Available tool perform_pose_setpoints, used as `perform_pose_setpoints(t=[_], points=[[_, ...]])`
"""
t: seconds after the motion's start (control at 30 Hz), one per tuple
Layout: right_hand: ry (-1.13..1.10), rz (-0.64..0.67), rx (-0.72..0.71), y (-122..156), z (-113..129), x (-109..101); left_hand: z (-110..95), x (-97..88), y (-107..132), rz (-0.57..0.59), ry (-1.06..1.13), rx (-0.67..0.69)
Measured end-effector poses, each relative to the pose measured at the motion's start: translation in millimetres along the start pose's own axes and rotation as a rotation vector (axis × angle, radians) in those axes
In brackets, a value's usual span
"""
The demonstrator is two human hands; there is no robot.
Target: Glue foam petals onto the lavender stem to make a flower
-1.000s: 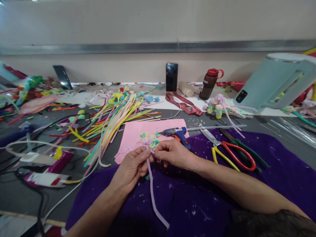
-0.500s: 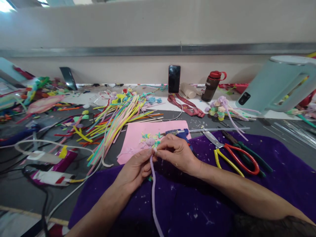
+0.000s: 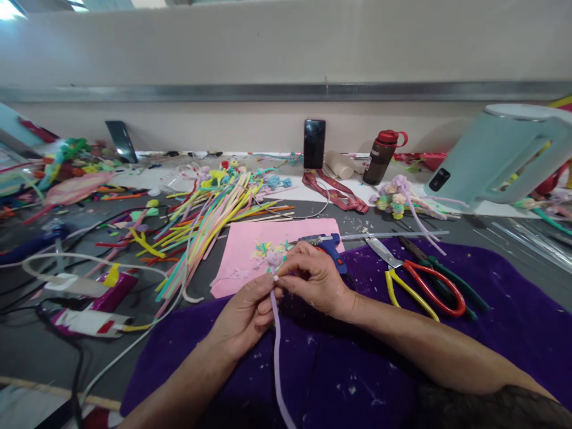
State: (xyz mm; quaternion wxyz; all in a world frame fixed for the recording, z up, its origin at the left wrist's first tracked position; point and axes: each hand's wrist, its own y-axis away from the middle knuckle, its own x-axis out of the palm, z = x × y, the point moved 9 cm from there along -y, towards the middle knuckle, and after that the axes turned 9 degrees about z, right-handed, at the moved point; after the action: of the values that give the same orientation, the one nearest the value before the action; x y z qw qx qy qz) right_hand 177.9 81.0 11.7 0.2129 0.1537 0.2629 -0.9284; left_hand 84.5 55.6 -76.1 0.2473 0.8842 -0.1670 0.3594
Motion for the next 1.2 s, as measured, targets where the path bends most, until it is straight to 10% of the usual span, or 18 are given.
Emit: perform_pose_setpoints(t=[0.2,0.53,1.0,1.2], points=[[0.052,0.083,-0.028,0.4,1.5,4.2,-7.7,-4.5,0.6,-0.05,-0.065,0.066],[-0.555,0.316,0.611,13.6,-50.5,37.9,-25.3,-8.0,5.2,-0.151,-0.385,0.204],[0.22,0.323,0.218,-1.7,-11.1,13.3,-9.3,-7.3,0.4,-0.066,-0.385,0.025],[-0.206,0.311,0.386,5.8,-29.9,20.4,-10.3,-8.9,0.4,-0.092,-0.371,0.042]])
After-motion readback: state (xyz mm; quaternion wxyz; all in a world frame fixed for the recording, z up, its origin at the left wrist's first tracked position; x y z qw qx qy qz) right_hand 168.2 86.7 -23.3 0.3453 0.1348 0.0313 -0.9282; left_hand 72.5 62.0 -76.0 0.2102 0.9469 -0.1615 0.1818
